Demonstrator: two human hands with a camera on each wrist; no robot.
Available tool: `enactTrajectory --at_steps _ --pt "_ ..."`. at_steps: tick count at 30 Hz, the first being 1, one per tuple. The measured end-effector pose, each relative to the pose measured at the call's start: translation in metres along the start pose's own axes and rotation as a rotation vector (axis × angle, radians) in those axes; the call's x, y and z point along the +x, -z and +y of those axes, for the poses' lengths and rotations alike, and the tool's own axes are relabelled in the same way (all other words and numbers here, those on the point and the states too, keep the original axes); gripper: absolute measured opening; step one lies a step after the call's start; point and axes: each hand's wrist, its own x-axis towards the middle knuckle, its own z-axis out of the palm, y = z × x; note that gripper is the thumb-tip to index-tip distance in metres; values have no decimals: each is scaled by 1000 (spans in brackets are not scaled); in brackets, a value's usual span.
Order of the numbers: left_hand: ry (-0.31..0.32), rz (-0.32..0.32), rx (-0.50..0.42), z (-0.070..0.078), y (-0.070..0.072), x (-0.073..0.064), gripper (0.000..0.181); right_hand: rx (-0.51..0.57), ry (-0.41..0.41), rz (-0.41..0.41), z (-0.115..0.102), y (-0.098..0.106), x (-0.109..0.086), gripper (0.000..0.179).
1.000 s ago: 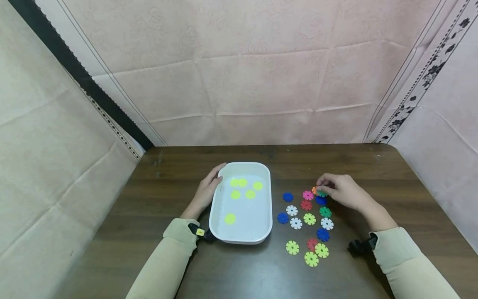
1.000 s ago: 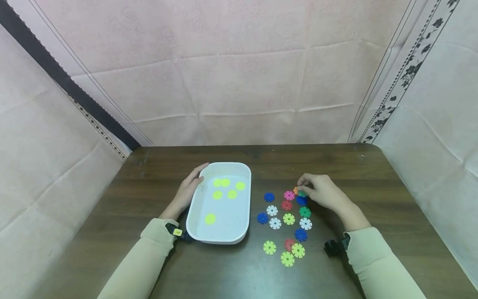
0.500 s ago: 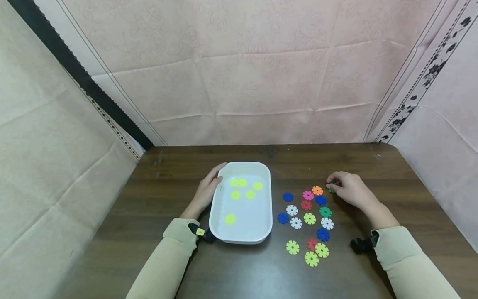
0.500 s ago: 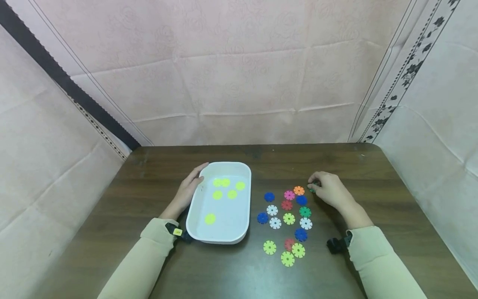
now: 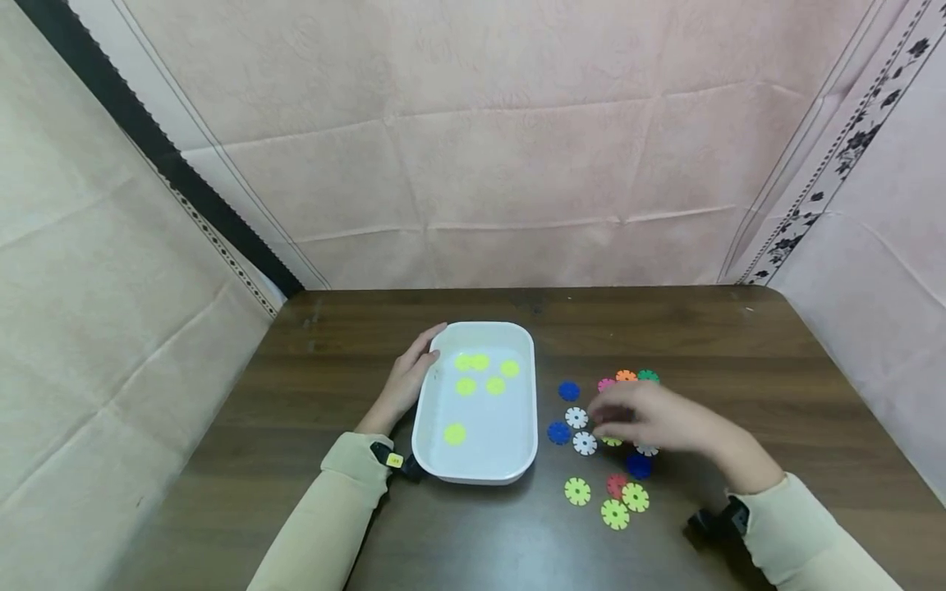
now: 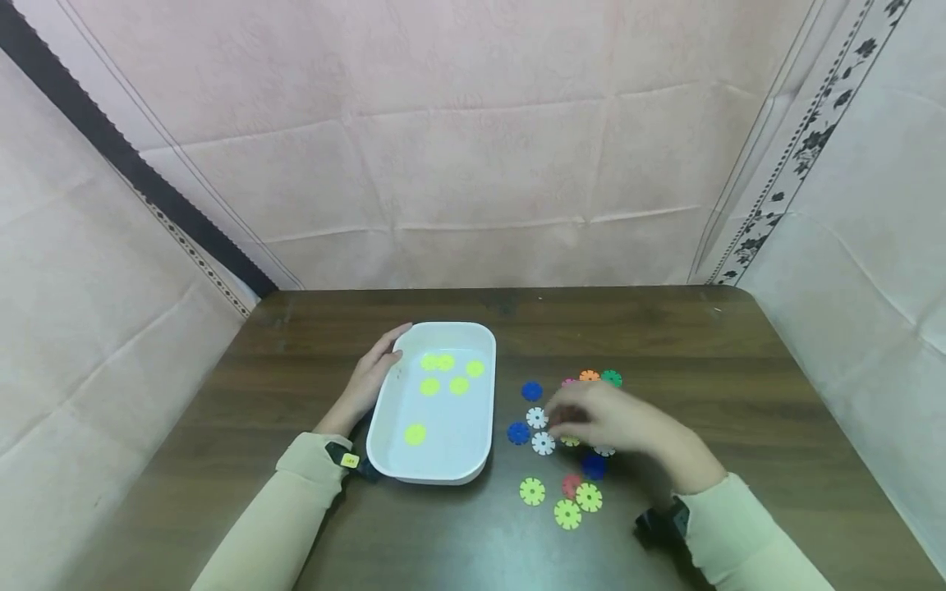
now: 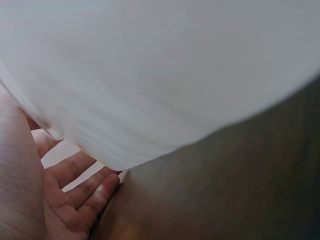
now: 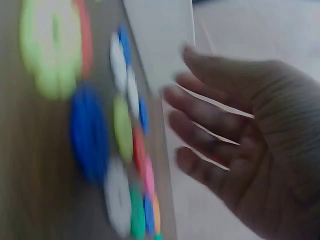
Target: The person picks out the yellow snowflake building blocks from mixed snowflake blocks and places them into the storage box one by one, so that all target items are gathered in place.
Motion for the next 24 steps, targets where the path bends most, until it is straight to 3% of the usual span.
enactTrajectory --at_steps 4,7,11,19,24 --pt "-3 -2 8 0 1 0 46 107 -17 -253 -32 -18 7 28" --pt "-4 -6 12 -1 1 0 47 91 -40 -328 -46 -29 9 33" --pt "0 -8 12 -1 1 0 47 29 -40 -335 -52 -39 12 29" --pt "-4 -10 17 1 2 -1 47 29 -59 -338 -49 -44 15 21" --pt "5 -11 13 1 2 -1 47 39 -74 -329 -48 -45 17 26"
